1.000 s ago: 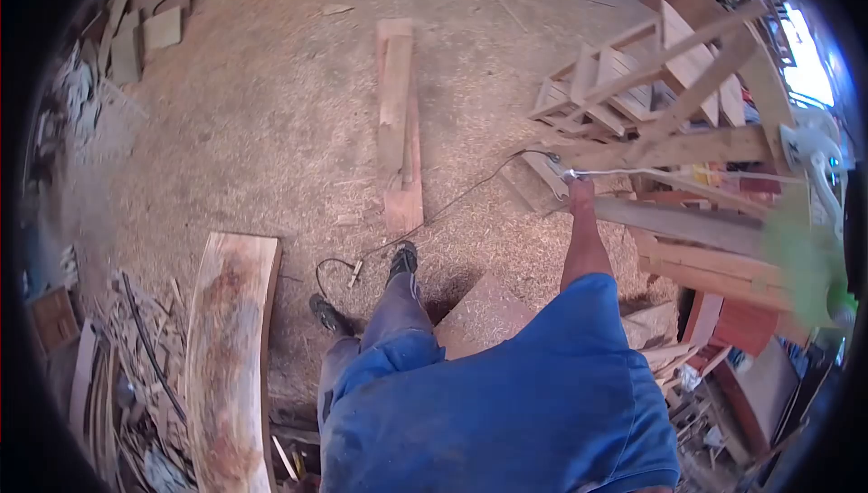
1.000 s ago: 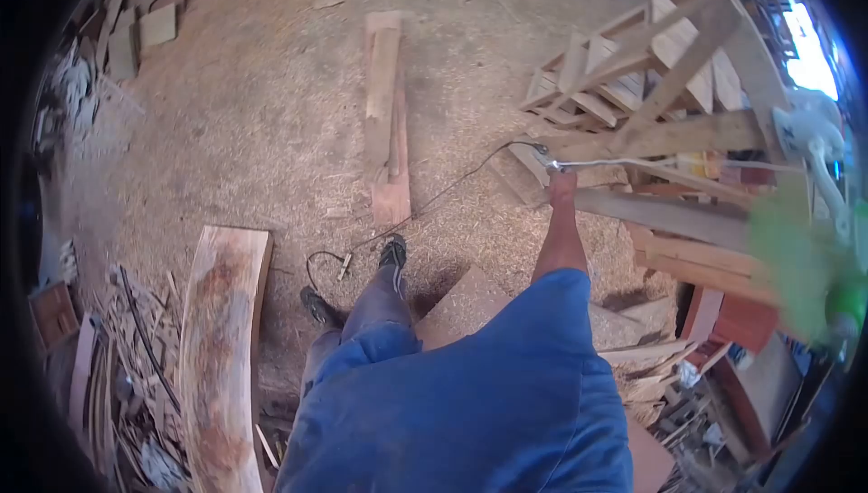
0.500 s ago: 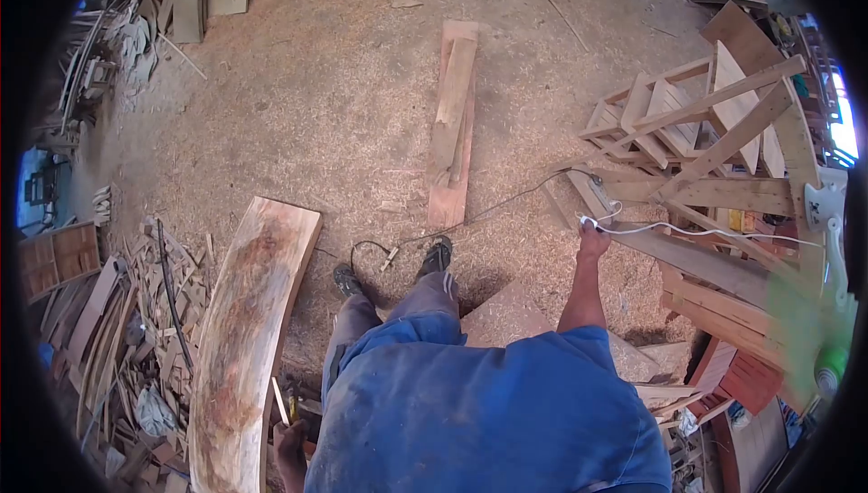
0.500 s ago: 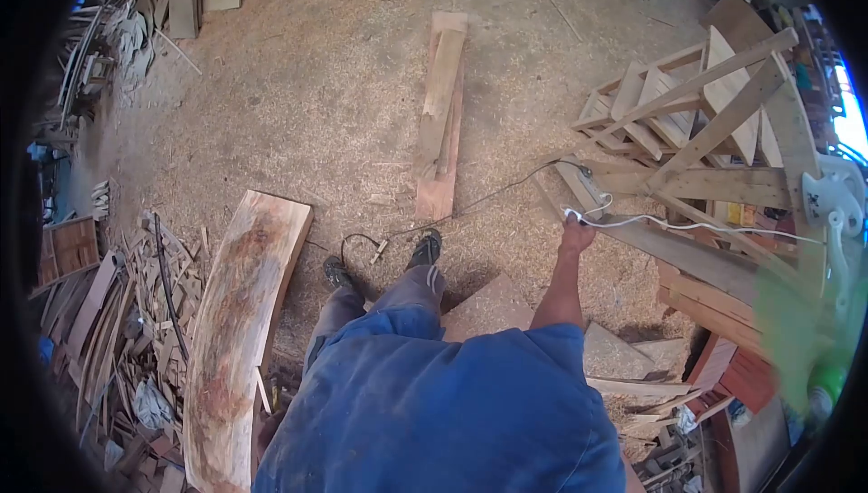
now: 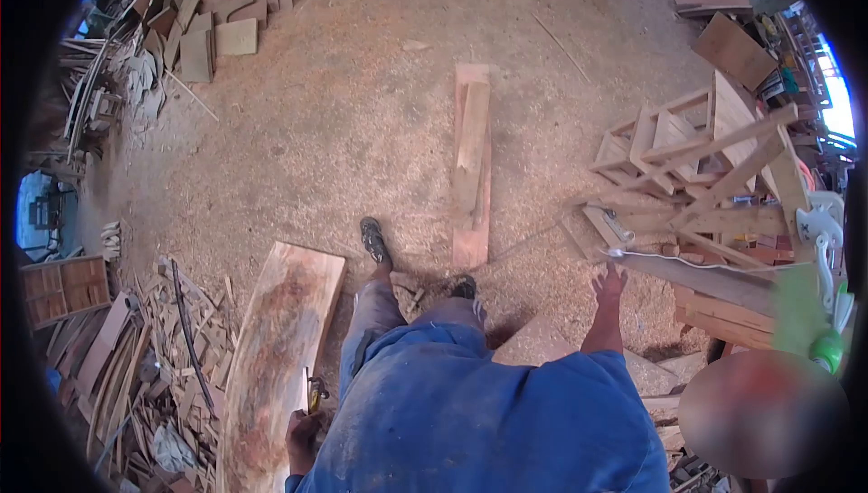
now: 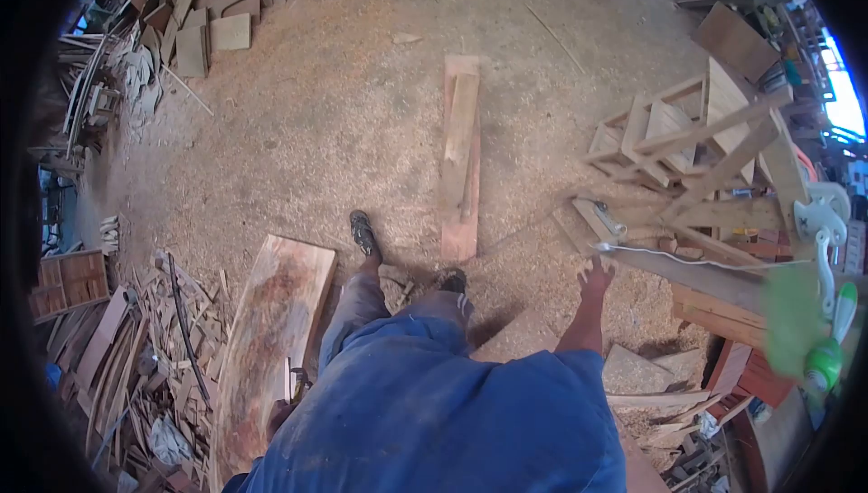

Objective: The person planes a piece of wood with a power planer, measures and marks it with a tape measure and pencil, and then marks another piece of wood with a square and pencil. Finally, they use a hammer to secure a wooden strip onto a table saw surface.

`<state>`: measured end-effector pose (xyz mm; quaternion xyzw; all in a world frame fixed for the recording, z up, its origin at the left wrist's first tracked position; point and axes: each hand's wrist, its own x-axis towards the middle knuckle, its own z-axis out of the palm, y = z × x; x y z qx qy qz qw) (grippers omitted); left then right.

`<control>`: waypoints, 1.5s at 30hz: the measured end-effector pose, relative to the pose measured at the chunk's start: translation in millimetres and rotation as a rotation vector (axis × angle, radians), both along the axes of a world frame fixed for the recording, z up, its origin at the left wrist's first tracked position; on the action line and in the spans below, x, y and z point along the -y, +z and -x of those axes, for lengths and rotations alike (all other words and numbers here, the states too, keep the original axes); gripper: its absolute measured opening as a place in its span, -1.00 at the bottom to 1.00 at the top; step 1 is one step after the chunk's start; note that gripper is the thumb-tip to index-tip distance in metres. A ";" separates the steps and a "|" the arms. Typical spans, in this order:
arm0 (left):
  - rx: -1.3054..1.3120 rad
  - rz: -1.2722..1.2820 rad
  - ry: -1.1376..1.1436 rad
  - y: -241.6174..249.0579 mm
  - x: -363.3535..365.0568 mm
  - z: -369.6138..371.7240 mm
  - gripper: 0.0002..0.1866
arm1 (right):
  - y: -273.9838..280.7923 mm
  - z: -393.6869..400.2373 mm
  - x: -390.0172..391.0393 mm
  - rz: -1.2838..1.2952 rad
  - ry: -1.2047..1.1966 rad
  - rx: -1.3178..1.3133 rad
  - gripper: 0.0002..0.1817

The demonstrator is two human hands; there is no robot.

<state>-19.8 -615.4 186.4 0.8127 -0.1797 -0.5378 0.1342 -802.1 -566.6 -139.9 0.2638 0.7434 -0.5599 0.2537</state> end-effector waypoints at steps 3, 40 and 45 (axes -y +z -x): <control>-0.117 0.177 -0.018 -93.9 3.1 -88.5 -0.83 | -86.6 18.8 -62.5 0.206 0.249 0.193 -0.44; 0.783 -0.100 0.830 -150.5 525.2 -498.7 -0.42 | 32.9 -889.1 1234.7 0.123 1.113 0.907 -0.97; 0.938 -0.289 0.620 -211.1 421.7 -476.5 -0.60 | 27.2 -959.1 1320.4 -0.246 1.642 0.659 -0.93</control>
